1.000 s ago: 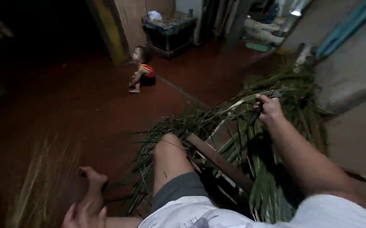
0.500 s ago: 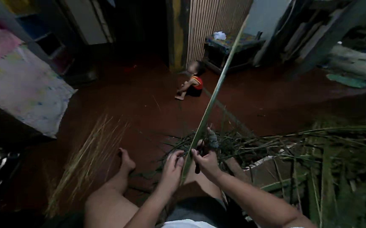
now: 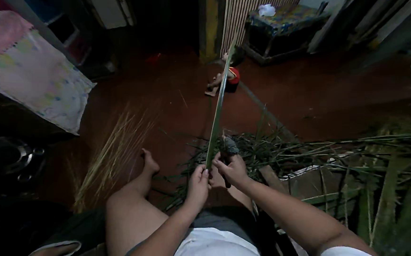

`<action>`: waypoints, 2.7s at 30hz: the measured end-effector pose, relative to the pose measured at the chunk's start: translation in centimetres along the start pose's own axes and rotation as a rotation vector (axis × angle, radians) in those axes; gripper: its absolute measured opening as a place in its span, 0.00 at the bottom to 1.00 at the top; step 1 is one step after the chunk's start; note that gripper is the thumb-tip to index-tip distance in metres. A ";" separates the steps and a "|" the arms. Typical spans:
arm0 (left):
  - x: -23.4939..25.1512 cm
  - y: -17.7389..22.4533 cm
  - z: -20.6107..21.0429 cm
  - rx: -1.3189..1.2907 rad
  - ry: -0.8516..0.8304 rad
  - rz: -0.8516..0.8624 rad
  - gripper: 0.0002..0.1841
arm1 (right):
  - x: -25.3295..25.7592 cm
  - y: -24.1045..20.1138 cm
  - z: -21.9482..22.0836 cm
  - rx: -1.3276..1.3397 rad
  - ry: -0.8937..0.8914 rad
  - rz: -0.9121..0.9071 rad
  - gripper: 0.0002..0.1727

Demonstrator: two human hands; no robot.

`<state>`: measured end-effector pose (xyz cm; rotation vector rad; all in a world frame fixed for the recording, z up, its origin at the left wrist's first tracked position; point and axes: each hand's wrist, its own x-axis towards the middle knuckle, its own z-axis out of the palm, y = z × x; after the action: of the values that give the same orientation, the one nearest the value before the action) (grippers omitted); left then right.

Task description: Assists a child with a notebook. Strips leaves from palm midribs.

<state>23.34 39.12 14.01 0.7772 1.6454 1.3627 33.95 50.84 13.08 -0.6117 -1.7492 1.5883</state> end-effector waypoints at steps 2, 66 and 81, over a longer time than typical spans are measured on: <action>0.3 0.0 -0.7 0.005 0.044 0.037 0.14 | -0.3 -0.6 -0.1 0.026 -0.171 0.081 0.10; -1.4 2.5 -4.2 -0.228 -0.378 -0.350 0.19 | 1.3 -0.7 -2.3 0.045 -0.020 0.030 0.15; -0.9 -0.2 -17.9 1.148 0.026 -0.013 0.26 | 5.9 0.0 -13.7 0.323 0.639 0.113 0.22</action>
<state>7.84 30.18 15.01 1.3515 2.4122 0.2859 40.39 64.24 14.30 -0.9388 -0.9829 1.4845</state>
